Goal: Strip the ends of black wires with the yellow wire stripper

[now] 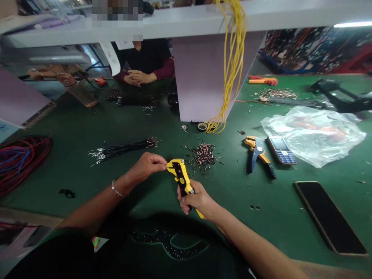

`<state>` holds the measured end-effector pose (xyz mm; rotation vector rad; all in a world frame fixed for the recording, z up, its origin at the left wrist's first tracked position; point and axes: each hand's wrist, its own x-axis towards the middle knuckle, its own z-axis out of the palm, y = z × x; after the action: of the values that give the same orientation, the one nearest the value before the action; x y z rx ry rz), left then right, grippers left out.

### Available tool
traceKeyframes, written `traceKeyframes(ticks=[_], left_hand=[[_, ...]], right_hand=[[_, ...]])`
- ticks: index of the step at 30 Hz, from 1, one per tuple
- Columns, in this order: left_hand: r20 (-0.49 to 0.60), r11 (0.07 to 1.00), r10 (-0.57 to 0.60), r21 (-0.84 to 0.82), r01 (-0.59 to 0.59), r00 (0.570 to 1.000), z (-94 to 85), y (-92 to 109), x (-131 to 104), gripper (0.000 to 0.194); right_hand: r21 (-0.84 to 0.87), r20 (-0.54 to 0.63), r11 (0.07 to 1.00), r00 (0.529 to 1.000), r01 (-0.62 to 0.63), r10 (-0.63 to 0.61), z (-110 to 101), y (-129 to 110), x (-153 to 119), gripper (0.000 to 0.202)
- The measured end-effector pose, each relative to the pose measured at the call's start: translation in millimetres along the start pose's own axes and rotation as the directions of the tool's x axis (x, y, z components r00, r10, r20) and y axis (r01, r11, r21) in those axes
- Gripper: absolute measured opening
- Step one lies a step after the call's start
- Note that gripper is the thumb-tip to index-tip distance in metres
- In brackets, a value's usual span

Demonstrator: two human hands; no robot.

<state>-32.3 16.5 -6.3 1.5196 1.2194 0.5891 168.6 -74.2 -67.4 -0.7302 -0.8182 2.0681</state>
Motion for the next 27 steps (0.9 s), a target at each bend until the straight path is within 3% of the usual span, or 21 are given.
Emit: traceKeyframes(ticks=[9, 19, 27], left_hand=[[-0.091, 0.997, 0.034, 0.070, -0.028, 0.995, 5.5, -12.4, 3.3, 0.015], [-0.160, 0.999, 0.042, 0.022, -0.039, 0.986, 11.8, -17.2, 2.0, 0.017], [-0.171, 0.999, 0.052, 0.022, -0.049, 0.984, 11.2, -20.0, 3.5, 0.016]], right_hand=[[-0.254, -0.150, 0.967, 0.988, -0.014, -0.025, 9.5, -7.0, -3.1, 0.027], [0.087, -0.072, 0.996, 0.997, 0.006, 0.000, 9.8, -13.1, -1.3, 0.028], [0.091, -0.048, 0.996, 0.999, 0.017, -0.012, 9.4, -14.0, -0.8, 0.031]])
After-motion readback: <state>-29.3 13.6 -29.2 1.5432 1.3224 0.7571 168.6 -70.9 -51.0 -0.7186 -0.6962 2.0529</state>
